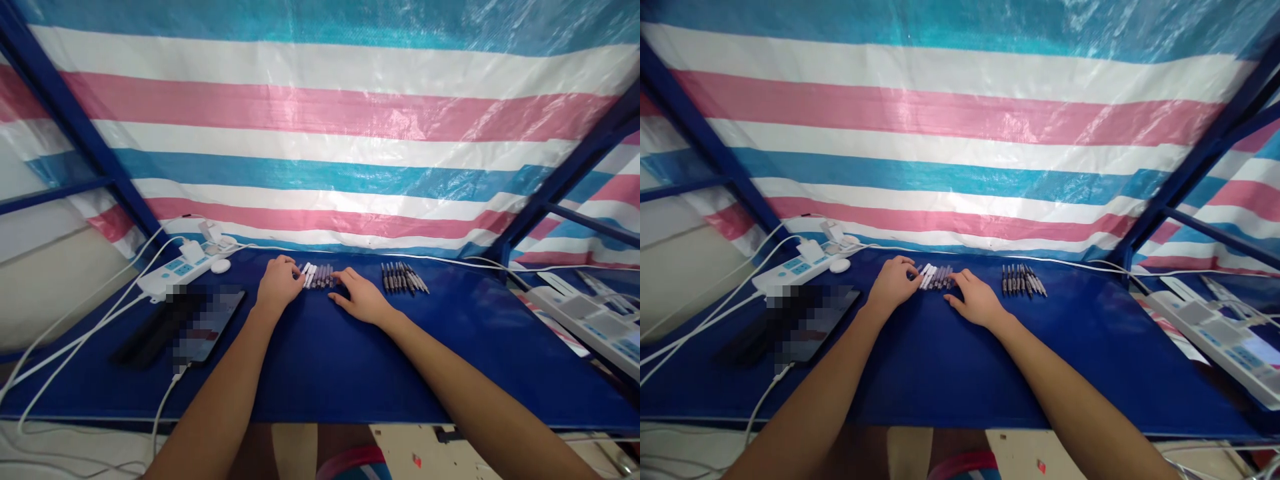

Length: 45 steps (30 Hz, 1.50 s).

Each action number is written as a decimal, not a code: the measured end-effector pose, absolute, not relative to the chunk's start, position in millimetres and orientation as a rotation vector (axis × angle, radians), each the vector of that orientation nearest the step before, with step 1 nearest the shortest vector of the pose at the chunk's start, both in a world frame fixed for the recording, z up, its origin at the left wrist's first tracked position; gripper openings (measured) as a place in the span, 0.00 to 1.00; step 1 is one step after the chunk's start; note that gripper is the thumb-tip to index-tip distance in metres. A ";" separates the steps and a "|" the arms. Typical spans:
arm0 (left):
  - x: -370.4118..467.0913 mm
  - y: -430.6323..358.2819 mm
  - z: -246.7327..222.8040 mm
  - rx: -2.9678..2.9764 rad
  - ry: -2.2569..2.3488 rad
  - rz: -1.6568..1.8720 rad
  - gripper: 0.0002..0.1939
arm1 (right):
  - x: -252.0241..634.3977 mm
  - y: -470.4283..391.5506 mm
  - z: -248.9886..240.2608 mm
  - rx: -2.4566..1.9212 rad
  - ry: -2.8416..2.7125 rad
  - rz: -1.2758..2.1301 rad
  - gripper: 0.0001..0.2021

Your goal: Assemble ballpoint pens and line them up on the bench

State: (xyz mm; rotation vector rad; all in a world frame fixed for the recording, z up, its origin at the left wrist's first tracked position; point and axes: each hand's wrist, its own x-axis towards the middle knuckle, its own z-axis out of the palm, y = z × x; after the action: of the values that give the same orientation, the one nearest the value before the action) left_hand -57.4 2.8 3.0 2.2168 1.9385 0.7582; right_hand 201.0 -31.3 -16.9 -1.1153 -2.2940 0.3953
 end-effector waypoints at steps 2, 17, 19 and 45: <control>-55.9 2.7 2.9 2.234 1.932 0.741 0.11 | 201.2 -31.0 -16.9 -1.121 -2.294 0.395 0.23; -59.0 19.0 -18.3 2.086 1.965 0.839 0.10 | 203.3 -29.6 -15.9 -1.103 -2.304 0.416 0.25; -58.4 20.5 -20.1 2.086 1.956 0.827 0.11 | 203.7 -29.0 -15.5 -1.099 -2.315 0.418 0.26; -24.1 -9.7 22.7 1.376 0.991 1.258 0.20 | 252.9 -13.3 11.5 -1.381 -1.737 0.151 0.18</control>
State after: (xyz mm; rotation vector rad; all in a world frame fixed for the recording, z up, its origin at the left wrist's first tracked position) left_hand -24.1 -9.7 22.7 1.3757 0.9905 1.2581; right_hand 252.9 -13.3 11.5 -1.3808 -1.7368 0.1505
